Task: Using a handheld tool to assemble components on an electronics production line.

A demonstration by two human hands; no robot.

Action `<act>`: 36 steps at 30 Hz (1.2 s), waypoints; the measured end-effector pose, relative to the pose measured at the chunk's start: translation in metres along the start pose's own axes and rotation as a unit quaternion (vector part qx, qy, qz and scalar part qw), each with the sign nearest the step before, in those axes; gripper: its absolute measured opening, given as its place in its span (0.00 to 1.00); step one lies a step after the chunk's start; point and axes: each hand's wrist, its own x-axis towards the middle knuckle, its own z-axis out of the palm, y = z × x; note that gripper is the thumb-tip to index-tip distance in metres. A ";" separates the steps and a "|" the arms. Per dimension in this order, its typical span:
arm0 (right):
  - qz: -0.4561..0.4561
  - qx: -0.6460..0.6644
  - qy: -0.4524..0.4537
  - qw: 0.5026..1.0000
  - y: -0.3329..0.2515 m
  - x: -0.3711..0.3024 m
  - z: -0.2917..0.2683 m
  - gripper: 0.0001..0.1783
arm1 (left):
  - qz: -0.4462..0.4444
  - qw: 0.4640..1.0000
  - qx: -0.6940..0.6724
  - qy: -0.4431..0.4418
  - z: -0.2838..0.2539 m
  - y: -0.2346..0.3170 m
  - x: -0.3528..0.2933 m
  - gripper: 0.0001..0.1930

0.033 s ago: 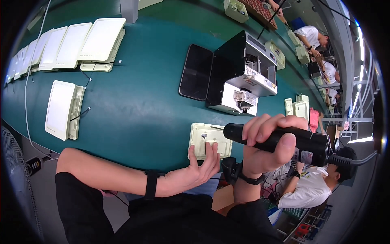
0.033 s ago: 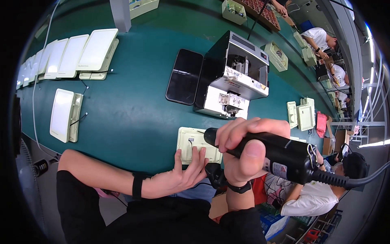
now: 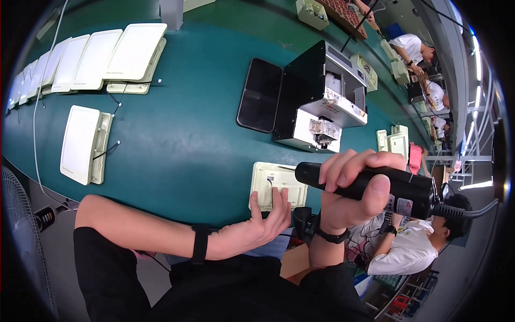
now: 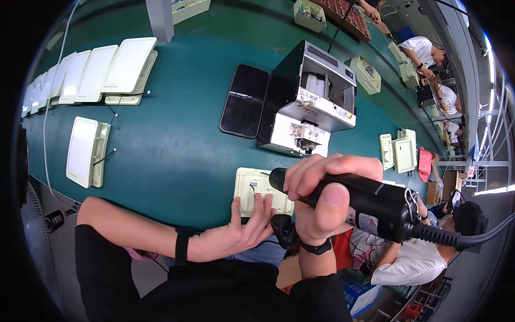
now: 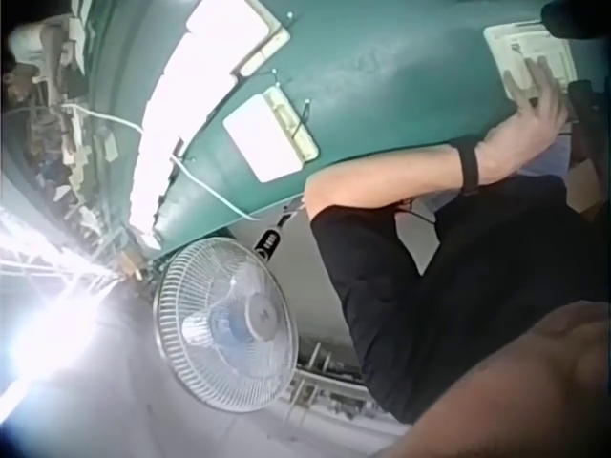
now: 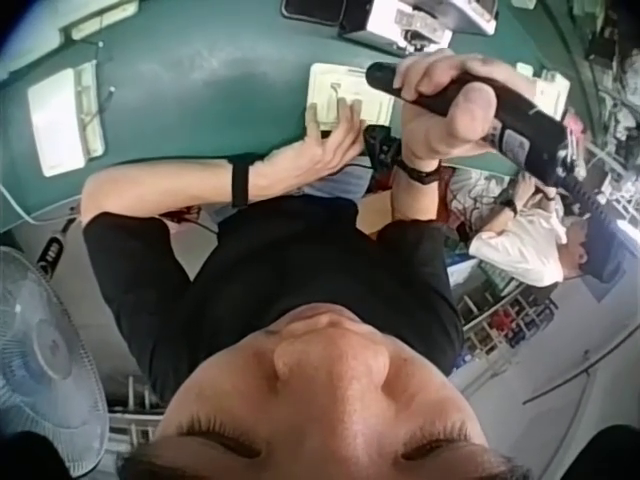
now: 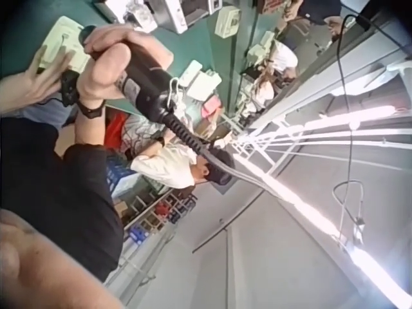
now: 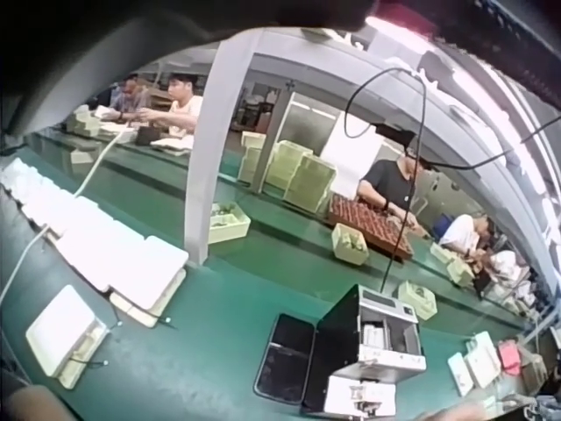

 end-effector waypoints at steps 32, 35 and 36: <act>0.017 -0.011 -0.032 0.999 0.036 -0.019 0.007 0.15 | 0.002 1.000 -0.010 -0.002 0.025 0.011 -0.007 0.19; 0.019 -0.010 -0.039 0.999 0.035 -0.022 0.005 0.15 | 0.009 1.000 -0.017 -0.008 0.019 0.012 -0.007 0.18; 0.019 -0.006 -0.034 0.999 0.035 -0.023 0.005 0.15 | 0.012 1.000 -0.015 -0.009 0.018 0.013 -0.007 0.19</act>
